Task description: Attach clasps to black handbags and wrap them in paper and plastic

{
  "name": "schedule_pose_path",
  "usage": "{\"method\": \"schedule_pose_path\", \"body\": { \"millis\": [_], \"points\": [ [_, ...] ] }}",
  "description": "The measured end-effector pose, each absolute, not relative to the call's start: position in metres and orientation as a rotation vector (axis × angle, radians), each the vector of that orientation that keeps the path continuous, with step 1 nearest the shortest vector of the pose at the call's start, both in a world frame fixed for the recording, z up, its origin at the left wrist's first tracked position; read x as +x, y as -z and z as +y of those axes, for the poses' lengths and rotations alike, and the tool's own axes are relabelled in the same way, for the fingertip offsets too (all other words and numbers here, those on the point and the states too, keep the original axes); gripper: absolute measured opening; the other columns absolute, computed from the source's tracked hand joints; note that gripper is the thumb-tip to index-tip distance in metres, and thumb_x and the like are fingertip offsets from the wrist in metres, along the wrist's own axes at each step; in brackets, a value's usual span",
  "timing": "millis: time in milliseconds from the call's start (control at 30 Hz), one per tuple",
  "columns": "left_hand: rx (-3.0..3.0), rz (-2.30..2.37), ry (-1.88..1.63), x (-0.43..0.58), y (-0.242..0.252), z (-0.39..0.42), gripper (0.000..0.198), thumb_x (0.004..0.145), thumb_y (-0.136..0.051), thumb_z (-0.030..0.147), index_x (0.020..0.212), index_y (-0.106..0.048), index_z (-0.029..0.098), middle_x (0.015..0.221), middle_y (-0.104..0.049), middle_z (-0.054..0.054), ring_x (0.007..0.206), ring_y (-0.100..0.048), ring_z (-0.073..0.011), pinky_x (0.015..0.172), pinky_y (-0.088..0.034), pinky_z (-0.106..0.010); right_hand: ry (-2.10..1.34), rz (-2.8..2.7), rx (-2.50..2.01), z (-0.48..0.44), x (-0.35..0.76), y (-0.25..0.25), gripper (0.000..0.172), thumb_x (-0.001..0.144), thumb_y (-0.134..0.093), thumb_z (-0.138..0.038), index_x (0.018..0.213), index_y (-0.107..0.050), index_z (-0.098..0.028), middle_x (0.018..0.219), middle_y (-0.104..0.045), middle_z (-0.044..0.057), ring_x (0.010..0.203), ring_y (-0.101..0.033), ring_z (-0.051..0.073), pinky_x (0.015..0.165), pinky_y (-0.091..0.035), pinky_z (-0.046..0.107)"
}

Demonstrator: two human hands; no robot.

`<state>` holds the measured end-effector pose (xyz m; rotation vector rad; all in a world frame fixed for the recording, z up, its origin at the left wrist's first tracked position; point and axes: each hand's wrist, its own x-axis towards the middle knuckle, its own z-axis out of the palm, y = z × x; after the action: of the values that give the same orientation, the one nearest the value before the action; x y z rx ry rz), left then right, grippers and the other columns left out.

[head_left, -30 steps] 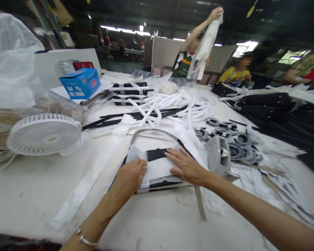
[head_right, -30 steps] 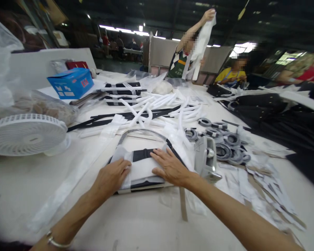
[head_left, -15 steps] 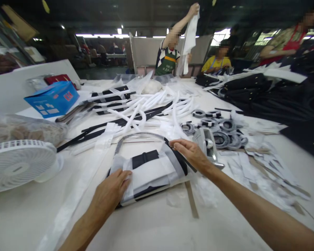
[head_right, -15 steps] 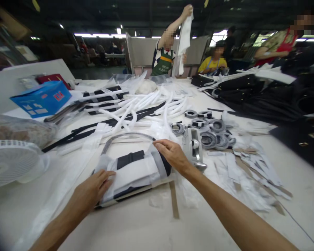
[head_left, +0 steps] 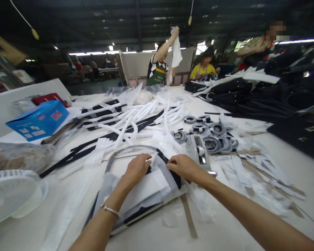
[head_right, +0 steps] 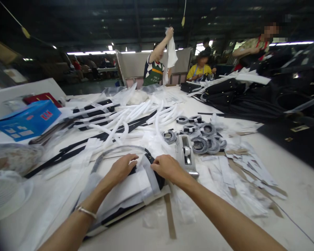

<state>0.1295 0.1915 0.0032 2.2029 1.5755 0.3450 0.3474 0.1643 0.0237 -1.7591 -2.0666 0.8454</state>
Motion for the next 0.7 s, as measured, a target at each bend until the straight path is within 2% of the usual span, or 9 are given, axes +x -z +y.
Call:
{"method": "schedule_pose_path", "body": {
  "millis": [100, 167, 267, 333, 433, 600, 700],
  "points": [
    [2.136, 1.463, -0.38, 0.143, 0.013, 0.205, 0.03, 0.089, -0.048, 0.028, 0.113, -0.063, 0.02, 0.108, -0.07, -0.008, 0.102, -0.064, -0.0234, 0.089, -0.048, -0.035, -0.954, -2.072, -1.832, 0.192, 0.338, -0.016, 0.023, 0.074, -0.067, -0.039, 0.073, -0.073, -0.017, 0.064, -0.067, 0.003, 0.065, -0.061, 0.017, 0.053, -0.036, 0.023],
    [2.086, 1.392, -0.399, 0.146, 0.017, 0.211, 0.034, 0.089, -0.048, 0.03, 0.12, -0.06, 0.019, 0.103, -0.071, -0.006, 0.093, -0.066, -0.0204, 0.085, -0.05, -0.032, -1.067, -2.054, -1.843, 0.202, 0.336, -0.011, 0.026, 0.071, -0.071, -0.042, 0.07, -0.071, -0.016, 0.059, -0.063, 0.001, 0.059, -0.059, 0.015, 0.049, -0.035, 0.022],
    [2.053, 1.266, -0.422, 0.147, 0.015, 0.216, 0.042, 0.088, -0.053, 0.031, 0.129, -0.054, 0.021, 0.114, -0.067, -0.006, 0.101, -0.063, -0.0188, 0.088, -0.049, -0.03, -1.212, -1.984, -1.85, 0.205, 0.338, -0.01, 0.025, 0.07, -0.072, -0.04, 0.075, -0.068, -0.016, 0.057, -0.061, 0.0, 0.051, -0.058, 0.013, 0.045, -0.036, 0.02],
    [2.08, 1.13, -0.432, 0.147, 0.013, 0.219, 0.042, 0.083, -0.062, 0.032, 0.125, -0.058, 0.024, 0.121, -0.063, -0.006, 0.109, -0.058, -0.0204, 0.094, -0.046, -0.031, -1.323, -1.943, -1.842, 0.2, 0.343, -0.014, 0.025, 0.069, -0.072, -0.04, 0.077, -0.067, -0.016, 0.058, -0.062, -0.001, 0.048, -0.059, 0.013, 0.043, -0.037, 0.02],
    [2.152, 0.967, -0.488, 0.148, 0.012, 0.219, 0.036, 0.078, -0.07, 0.031, 0.113, -0.064, 0.024, 0.121, -0.059, -0.007, 0.112, -0.055, -0.0226, 0.101, -0.042, -0.036, -1.498, -1.941, -1.781, 0.186, 0.354, -0.022, 0.026, 0.069, -0.072, -0.041, 0.069, -0.065, -0.016, 0.058, -0.061, -0.001, 0.048, -0.057, 0.012, 0.042, -0.035, 0.019],
    [2.186, 0.828, -0.493, 0.152, 0.006, 0.211, 0.033, 0.077, -0.072, 0.025, 0.11, -0.066, 0.027, 0.128, -0.055, -0.007, 0.12, -0.051, -0.0229, 0.107, -0.038, -0.038, -1.544, -1.987, -1.74, 0.16, 0.371, -0.026, 0.032, 0.066, -0.075, -0.047, 0.066, -0.068, -0.016, 0.052, -0.053, -0.004, 0.048, -0.043, 0.008, 0.041, -0.026, 0.02],
    [2.192, 0.776, -0.36, 0.155, -0.003, 0.206, 0.021, 0.078, -0.071, 0.022, 0.099, -0.07, 0.027, 0.128, -0.056, -0.006, 0.121, -0.05, -0.0237, 0.105, -0.039, -0.038, -1.577, -1.923, -1.741, 0.149, 0.37, -0.019, 0.032, 0.064, -0.077, -0.047, 0.067, -0.068, -0.016, 0.053, -0.053, -0.004, 0.048, -0.041, 0.009, 0.041, -0.025, 0.02]
  ]
}}
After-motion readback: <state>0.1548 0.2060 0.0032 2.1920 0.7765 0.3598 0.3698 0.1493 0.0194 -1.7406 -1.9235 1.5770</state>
